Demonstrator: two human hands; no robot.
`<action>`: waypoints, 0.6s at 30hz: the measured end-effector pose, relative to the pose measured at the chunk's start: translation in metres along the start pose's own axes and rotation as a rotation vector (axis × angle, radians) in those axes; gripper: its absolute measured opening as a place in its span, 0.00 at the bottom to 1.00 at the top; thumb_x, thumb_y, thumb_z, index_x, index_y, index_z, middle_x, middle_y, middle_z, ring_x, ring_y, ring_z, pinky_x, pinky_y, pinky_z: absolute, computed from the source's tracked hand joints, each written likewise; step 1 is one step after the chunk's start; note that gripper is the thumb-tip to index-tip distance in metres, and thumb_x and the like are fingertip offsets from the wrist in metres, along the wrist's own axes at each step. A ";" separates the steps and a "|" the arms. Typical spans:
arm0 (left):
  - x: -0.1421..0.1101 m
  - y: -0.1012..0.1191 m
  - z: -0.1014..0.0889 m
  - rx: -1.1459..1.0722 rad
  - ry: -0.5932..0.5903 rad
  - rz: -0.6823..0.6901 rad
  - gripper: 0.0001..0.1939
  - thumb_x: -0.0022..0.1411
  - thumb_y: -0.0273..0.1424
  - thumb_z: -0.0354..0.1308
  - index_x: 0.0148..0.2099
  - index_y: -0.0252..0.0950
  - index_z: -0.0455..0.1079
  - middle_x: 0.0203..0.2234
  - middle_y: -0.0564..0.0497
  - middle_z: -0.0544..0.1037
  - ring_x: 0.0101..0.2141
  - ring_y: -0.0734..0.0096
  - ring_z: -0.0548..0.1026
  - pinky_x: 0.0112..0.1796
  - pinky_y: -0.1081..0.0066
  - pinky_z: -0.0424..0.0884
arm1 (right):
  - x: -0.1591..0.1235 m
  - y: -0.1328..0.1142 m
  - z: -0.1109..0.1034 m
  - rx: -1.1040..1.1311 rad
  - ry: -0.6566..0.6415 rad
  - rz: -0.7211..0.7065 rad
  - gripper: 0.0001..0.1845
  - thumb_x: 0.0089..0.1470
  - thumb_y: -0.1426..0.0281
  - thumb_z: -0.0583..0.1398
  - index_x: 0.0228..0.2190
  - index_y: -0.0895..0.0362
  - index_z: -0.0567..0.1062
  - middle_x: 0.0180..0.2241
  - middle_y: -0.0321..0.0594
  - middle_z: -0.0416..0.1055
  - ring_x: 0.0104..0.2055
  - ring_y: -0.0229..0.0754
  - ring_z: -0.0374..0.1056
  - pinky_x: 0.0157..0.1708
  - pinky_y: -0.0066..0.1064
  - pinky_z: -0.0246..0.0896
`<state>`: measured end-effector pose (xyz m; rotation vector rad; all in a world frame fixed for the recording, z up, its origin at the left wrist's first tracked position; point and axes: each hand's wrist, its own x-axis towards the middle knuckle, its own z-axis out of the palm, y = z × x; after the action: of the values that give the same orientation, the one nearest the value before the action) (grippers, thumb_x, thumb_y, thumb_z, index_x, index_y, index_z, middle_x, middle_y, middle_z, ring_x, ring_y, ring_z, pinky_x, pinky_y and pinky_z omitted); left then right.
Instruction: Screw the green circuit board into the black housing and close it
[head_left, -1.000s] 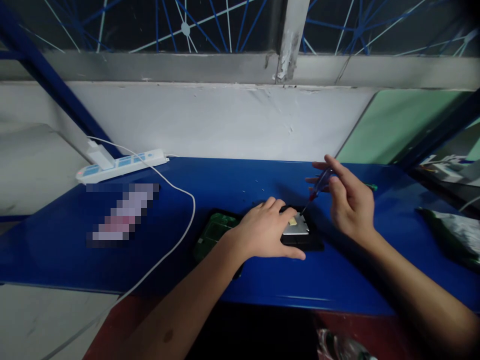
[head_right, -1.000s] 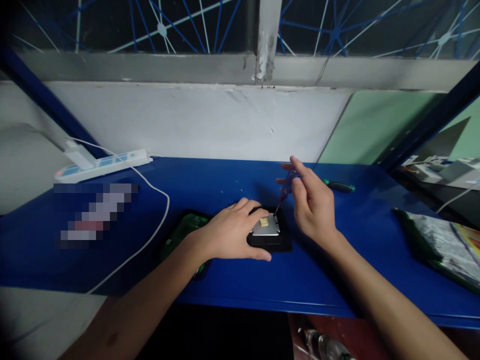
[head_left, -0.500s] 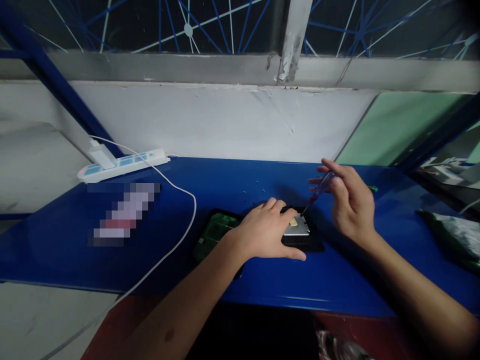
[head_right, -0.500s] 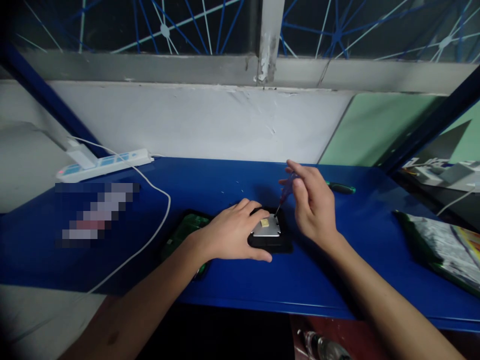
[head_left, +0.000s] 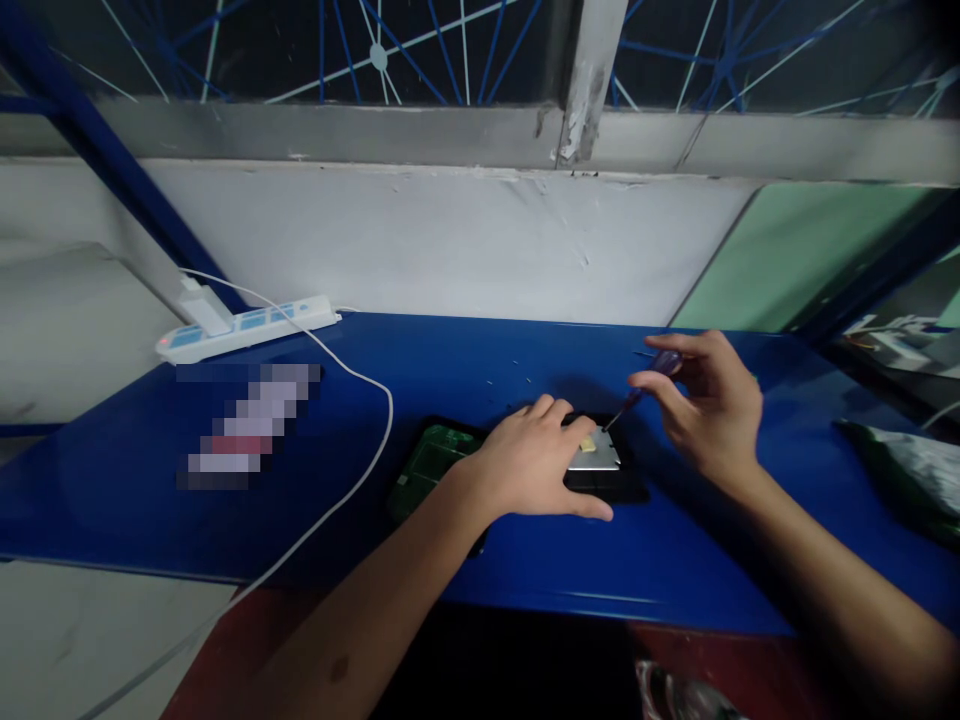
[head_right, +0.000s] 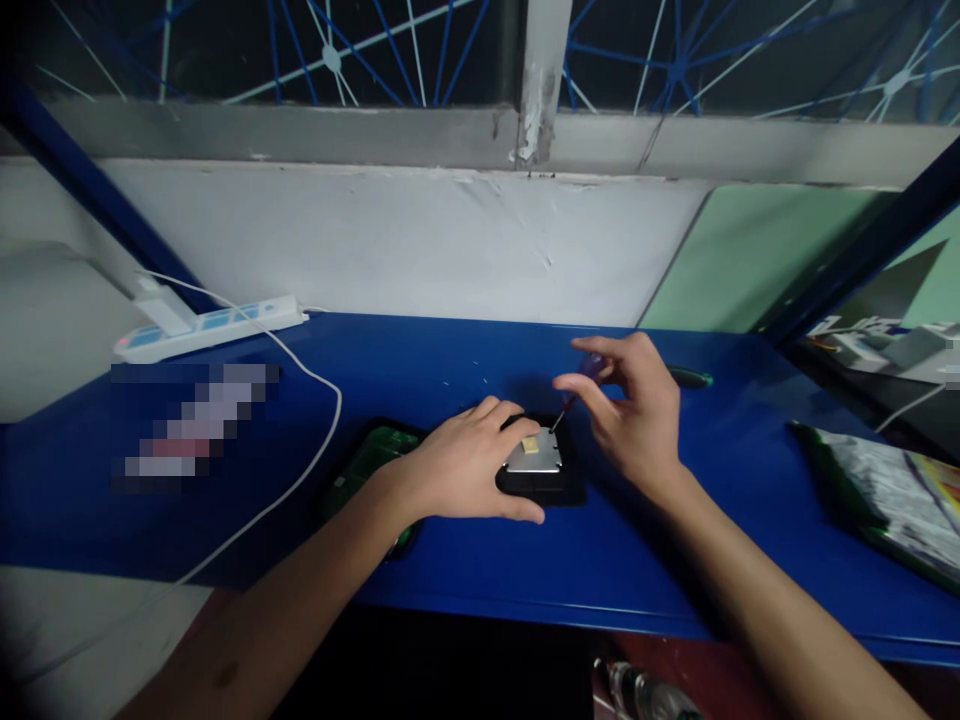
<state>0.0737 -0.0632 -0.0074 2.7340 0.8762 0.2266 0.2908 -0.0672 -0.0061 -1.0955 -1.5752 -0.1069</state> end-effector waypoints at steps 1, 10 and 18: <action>0.000 0.000 0.000 0.001 0.000 -0.001 0.44 0.56 0.62 0.59 0.63 0.37 0.61 0.56 0.41 0.68 0.55 0.47 0.65 0.52 0.53 0.67 | -0.001 0.000 0.000 -0.012 -0.012 0.000 0.16 0.53 0.61 0.68 0.44 0.49 0.78 0.32 0.36 0.70 0.29 0.40 0.69 0.33 0.39 0.71; 0.000 -0.001 0.002 0.002 0.028 0.011 0.44 0.55 0.62 0.59 0.62 0.38 0.62 0.55 0.40 0.69 0.54 0.48 0.66 0.53 0.54 0.67 | -0.007 -0.005 0.002 0.146 -0.108 0.067 0.21 0.67 0.65 0.52 0.60 0.46 0.68 0.53 0.45 0.73 0.42 0.47 0.78 0.41 0.47 0.76; 0.000 0.000 -0.001 -0.004 0.015 0.006 0.43 0.56 0.62 0.59 0.62 0.37 0.62 0.55 0.40 0.69 0.54 0.47 0.66 0.52 0.53 0.68 | -0.007 -0.006 0.003 0.095 -0.048 0.118 0.22 0.62 0.66 0.61 0.57 0.48 0.70 0.41 0.40 0.79 0.37 0.43 0.79 0.39 0.41 0.77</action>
<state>0.0734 -0.0634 -0.0065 2.7347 0.8702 0.2507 0.2837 -0.0722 -0.0102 -1.1206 -1.5391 0.0730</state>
